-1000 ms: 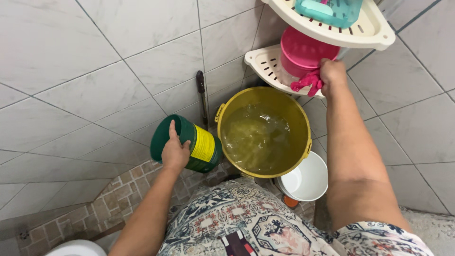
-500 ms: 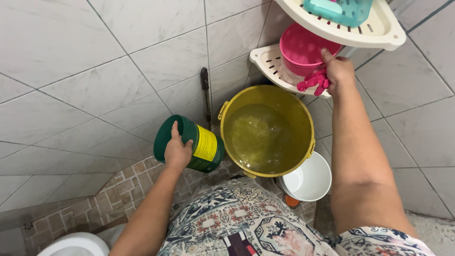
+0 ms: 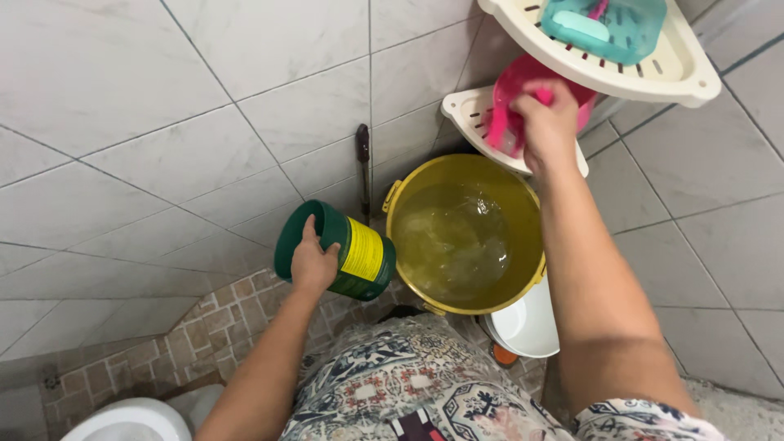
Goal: The person washes several plastic buckets and bowls in a bathroom. They rinse a white bucket, scrub a green bucket with a pink scrubber, and rinse a pink bowl, then place the items into a larger yellow bucket.
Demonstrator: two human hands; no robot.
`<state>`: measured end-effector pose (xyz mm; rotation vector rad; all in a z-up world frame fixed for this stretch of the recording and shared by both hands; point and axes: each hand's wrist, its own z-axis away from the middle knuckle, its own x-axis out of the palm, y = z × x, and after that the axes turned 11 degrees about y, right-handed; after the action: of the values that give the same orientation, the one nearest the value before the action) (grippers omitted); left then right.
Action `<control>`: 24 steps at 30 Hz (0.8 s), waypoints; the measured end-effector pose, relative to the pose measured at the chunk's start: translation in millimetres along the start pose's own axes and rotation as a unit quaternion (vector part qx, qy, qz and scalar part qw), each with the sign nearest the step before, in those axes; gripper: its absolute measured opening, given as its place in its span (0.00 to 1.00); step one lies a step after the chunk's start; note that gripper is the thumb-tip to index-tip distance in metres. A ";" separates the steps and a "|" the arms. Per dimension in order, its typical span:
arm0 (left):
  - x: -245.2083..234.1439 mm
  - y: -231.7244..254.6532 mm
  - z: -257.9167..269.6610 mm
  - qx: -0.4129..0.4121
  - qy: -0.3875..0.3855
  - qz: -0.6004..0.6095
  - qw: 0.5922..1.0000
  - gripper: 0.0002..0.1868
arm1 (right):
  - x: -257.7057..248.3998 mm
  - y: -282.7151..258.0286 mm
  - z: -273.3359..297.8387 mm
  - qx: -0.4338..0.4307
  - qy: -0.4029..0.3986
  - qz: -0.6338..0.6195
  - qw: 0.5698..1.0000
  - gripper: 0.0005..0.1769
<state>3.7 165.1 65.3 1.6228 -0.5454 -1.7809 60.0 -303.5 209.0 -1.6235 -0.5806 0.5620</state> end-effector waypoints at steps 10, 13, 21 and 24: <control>9.1 -30.4 -22.9 -0.152 0.020 0.365 0.918 0.21 | 47.7 75.5 -132.8 -0.070 -0.122 0.662 0.736 0.45; -2.7 -21.7 -24.1 -0.188 0.028 0.346 0.919 0.20 | 48.6 89.2 -147.1 -0.037 -0.179 0.690 0.700 0.48; -38.7 -2.8 -25.3 -0.186 -0.067 0.372 0.907 0.17 | 26.1 44.2 -103.3 -0.201 -0.113 0.567 0.791 0.23; -37.7 -1.3 -25.7 -0.175 -0.080 0.467 0.863 0.15 | 27.5 8.9 -7.7 -0.428 -0.059 0.431 0.792 0.17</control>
<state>29.2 195.8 87.3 0.7272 -0.8407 -1.1597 86.2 -292.2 200.2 -2.7624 -0.1115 1.1851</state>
